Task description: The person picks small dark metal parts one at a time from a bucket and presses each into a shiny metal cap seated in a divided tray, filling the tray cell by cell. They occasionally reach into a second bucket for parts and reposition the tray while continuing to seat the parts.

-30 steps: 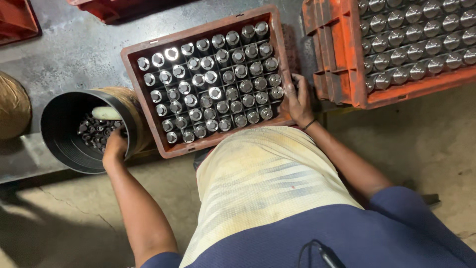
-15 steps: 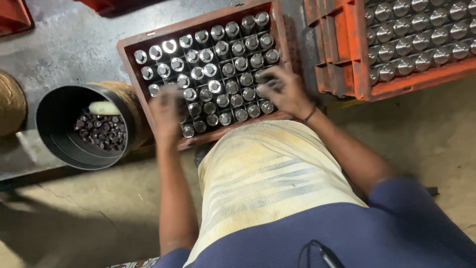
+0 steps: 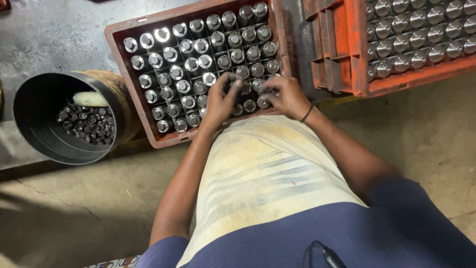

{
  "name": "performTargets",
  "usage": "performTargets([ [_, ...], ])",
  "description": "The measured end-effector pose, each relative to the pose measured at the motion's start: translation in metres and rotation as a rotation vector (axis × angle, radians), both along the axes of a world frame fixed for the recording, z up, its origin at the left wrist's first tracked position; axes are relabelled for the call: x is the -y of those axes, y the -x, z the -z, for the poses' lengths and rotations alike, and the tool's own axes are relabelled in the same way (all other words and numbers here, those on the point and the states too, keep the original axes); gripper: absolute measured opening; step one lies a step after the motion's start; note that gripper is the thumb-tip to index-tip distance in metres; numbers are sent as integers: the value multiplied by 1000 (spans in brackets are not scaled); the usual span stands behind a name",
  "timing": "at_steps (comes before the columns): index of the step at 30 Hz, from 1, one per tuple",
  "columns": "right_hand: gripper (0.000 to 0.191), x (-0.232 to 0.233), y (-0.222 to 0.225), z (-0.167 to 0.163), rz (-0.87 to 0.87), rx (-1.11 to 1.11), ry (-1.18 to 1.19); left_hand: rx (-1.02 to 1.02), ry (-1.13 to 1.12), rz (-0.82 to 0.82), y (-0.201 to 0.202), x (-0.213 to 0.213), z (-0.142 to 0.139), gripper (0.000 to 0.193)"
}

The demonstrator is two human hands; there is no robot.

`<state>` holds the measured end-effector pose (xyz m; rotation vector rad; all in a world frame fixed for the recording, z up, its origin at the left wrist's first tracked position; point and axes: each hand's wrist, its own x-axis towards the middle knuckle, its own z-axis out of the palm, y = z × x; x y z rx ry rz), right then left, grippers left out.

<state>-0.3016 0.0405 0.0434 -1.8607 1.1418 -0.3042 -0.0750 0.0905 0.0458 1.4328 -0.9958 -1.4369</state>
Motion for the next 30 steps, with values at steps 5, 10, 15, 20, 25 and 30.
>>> performTargets([
  [5,19,-15,4,-3,-47,-158,92,70,16,109,-11,2,-5,18],
  [10,45,-15,-8,-4,6,-179,69,108,38,152,-10,6,-3,17],
  [15,72,-4,-26,-13,-98,-443,-5,-170,-48,104,-3,7,11,12],
  [20,34,16,-28,-33,-2,-221,-15,-323,-15,85,-1,4,25,15],
  [25,40,10,-25,-34,-40,221,-136,-194,-127,153,4,-5,33,18],
  [30,23,19,-1,-10,97,135,-126,-129,-36,145,6,-1,27,15],
])
